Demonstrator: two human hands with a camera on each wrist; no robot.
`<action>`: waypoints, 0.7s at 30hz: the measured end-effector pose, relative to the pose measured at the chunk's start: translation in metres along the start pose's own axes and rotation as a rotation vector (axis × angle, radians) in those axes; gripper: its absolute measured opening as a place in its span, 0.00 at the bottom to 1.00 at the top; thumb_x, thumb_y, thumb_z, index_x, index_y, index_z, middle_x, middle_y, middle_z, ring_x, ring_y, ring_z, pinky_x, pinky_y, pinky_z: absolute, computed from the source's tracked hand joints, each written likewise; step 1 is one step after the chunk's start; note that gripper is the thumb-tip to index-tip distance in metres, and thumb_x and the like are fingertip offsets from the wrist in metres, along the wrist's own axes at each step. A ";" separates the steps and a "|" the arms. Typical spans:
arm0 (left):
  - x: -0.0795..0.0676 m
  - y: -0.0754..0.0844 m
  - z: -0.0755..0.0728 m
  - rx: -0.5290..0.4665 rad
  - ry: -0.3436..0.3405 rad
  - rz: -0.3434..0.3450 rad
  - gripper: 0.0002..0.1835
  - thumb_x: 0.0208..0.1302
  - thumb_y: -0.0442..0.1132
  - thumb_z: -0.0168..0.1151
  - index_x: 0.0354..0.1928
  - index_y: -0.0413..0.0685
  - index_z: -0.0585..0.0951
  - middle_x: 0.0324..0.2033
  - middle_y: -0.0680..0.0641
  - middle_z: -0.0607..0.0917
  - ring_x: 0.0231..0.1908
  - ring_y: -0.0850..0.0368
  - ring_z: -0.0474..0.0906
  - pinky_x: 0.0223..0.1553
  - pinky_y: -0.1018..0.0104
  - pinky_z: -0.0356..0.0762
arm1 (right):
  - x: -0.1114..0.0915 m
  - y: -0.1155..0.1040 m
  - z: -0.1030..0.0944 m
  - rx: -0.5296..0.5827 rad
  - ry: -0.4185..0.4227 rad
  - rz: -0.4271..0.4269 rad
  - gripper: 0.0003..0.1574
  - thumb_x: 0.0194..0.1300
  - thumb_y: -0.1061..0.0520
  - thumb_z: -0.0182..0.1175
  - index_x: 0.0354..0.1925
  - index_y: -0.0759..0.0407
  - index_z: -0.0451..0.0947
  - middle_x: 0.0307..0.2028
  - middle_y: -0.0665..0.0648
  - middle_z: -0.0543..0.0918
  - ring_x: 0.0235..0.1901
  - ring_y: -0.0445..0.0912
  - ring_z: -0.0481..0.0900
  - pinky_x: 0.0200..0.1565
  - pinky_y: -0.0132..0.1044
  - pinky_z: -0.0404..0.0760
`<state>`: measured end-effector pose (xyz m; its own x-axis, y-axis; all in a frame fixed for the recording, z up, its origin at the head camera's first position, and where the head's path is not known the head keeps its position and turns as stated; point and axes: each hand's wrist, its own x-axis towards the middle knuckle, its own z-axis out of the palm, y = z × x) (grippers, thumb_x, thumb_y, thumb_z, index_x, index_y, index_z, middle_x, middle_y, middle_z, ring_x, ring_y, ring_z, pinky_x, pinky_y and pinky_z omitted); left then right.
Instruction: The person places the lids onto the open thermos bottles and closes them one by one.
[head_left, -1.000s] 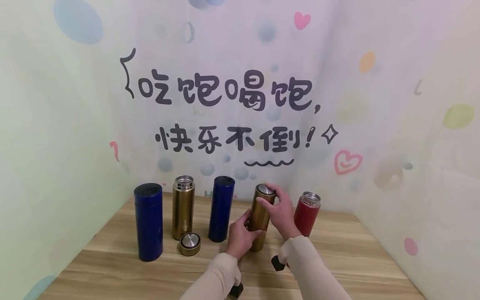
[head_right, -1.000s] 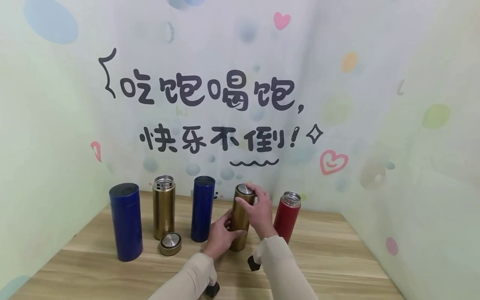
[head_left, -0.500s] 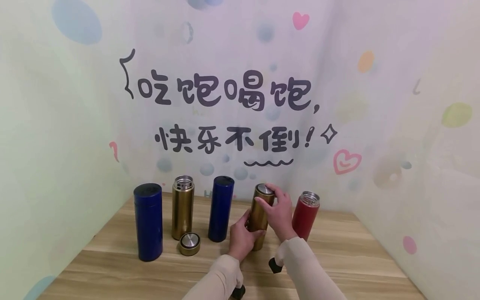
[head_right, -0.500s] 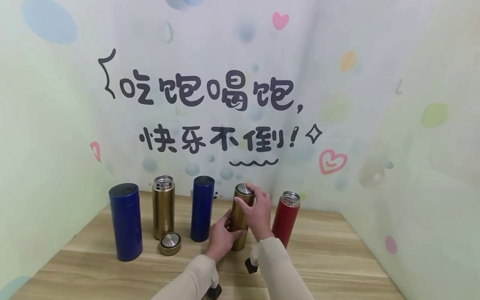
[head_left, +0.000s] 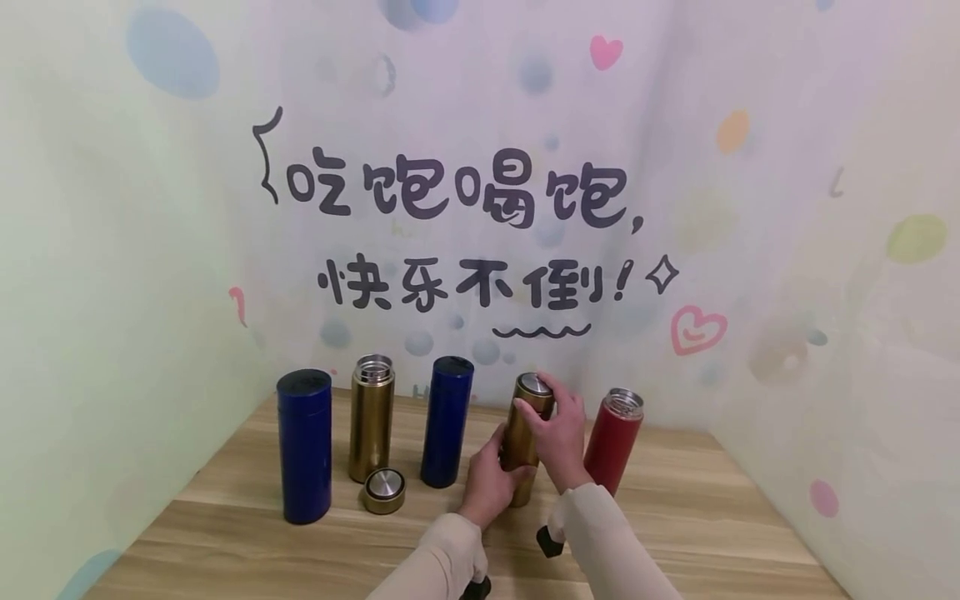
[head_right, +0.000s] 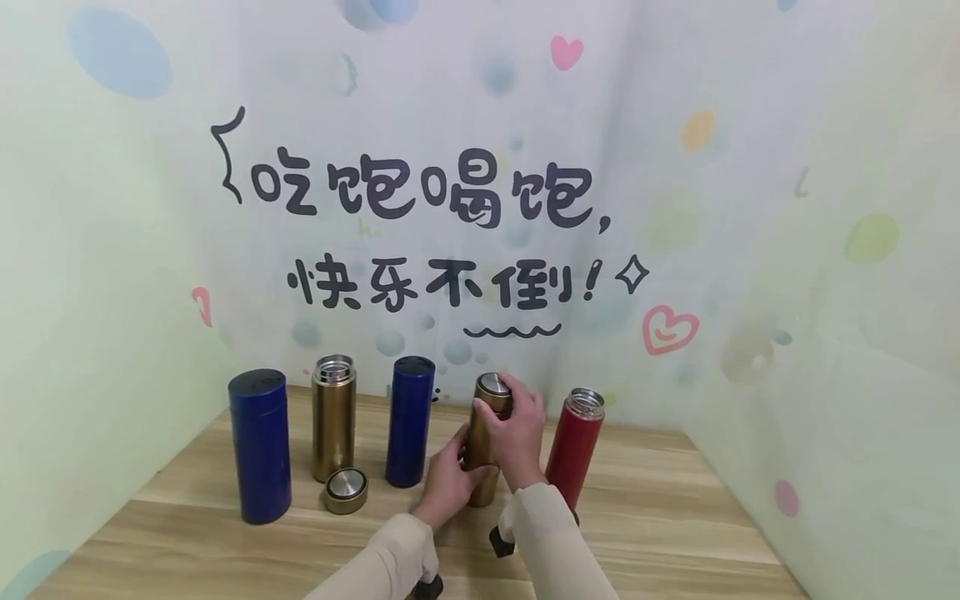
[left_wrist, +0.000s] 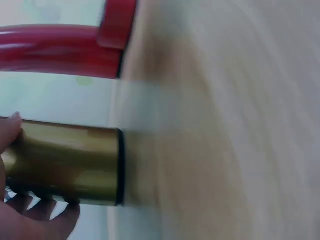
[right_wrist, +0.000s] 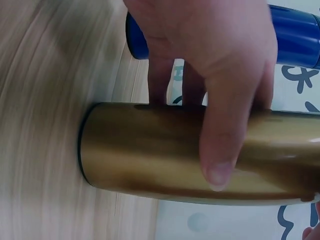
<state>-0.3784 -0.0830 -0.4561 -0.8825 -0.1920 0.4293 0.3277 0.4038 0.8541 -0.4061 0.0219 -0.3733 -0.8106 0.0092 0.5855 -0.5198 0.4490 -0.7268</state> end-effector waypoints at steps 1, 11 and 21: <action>0.000 0.001 0.000 -0.002 -0.010 -0.004 0.42 0.55 0.39 0.74 0.71 0.42 0.64 0.59 0.40 0.77 0.54 0.46 0.77 0.56 0.48 0.74 | 0.000 0.001 0.001 -0.001 0.007 -0.004 0.35 0.58 0.44 0.70 0.62 0.45 0.73 0.51 0.59 0.75 0.49 0.53 0.67 0.49 0.57 0.76; -0.003 0.017 -0.005 0.052 -0.050 -0.052 0.43 0.59 0.40 0.71 0.73 0.45 0.60 0.64 0.41 0.72 0.60 0.44 0.73 0.60 0.46 0.69 | -0.003 -0.005 -0.001 -0.001 -0.022 0.022 0.36 0.62 0.44 0.67 0.66 0.46 0.69 0.53 0.61 0.72 0.52 0.54 0.67 0.52 0.57 0.76; -0.012 0.028 -0.031 0.073 -0.001 -0.085 0.38 0.59 0.49 0.70 0.68 0.43 0.69 0.61 0.41 0.75 0.59 0.41 0.73 0.54 0.45 0.75 | -0.003 -0.005 -0.014 -0.019 -0.127 -0.059 0.42 0.63 0.42 0.65 0.71 0.45 0.62 0.66 0.57 0.69 0.62 0.54 0.61 0.60 0.62 0.66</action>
<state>-0.3482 -0.0973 -0.4277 -0.9063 -0.2272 0.3563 0.2266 0.4504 0.8636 -0.3974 0.0322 -0.3667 -0.8072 -0.1307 0.5756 -0.5632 0.4621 -0.6850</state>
